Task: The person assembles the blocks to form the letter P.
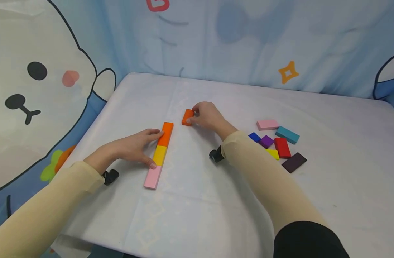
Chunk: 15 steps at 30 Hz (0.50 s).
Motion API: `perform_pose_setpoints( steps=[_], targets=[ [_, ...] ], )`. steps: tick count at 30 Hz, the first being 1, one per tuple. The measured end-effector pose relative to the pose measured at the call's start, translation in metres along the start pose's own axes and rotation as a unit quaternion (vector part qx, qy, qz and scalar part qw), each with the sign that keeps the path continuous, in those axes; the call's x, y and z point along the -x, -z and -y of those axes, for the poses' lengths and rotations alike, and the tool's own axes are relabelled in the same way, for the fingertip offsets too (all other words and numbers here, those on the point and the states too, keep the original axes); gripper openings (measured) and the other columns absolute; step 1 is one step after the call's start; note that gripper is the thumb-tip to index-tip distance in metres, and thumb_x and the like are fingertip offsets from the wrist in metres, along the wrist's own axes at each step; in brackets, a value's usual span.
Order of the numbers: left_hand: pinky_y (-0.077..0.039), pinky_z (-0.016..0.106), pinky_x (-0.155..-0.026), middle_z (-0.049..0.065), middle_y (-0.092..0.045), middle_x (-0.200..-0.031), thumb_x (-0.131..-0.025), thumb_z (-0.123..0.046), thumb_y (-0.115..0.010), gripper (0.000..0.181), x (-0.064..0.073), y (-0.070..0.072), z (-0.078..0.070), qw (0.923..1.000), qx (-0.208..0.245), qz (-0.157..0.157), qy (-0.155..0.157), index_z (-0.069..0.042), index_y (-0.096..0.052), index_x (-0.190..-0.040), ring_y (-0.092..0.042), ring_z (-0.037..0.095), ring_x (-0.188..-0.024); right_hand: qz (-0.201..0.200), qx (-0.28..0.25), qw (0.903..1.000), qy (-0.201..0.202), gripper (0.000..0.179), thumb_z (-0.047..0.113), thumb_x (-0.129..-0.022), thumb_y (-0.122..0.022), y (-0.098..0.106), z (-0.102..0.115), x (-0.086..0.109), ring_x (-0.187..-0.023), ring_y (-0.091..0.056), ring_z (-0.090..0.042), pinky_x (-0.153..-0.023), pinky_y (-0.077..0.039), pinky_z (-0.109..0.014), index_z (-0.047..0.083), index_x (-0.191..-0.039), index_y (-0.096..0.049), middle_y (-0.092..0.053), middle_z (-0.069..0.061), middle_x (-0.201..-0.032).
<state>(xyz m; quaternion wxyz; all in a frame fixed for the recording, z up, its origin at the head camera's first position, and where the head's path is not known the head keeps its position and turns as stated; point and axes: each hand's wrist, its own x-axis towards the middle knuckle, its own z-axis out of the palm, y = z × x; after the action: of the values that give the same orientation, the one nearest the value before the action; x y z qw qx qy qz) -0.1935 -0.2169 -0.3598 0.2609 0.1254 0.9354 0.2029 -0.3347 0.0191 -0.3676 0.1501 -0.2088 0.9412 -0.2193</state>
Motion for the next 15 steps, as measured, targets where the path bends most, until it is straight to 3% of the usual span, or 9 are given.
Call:
perform_pose_setpoints(
  steps=[15],
  targets=[
    [-0.029, 0.052, -0.126, 0.008, -0.014, -0.173, -0.083, -0.04, -0.085, 0.107, -0.003, 0.002, 0.004, 1.0, 0.002, 0.005, 0.004, -0.019, -0.019, -0.165, -0.018, 0.03, -0.159, 0.009, -0.003, 0.9999, 0.009, 0.059, 0.033, -0.096, -0.073, -0.015, 0.033, -0.024, -0.129, -0.054, -0.032, -0.117, -0.044, -0.045, 0.001, -0.142, -0.057, -0.059, -0.017, -0.144]
  ],
)
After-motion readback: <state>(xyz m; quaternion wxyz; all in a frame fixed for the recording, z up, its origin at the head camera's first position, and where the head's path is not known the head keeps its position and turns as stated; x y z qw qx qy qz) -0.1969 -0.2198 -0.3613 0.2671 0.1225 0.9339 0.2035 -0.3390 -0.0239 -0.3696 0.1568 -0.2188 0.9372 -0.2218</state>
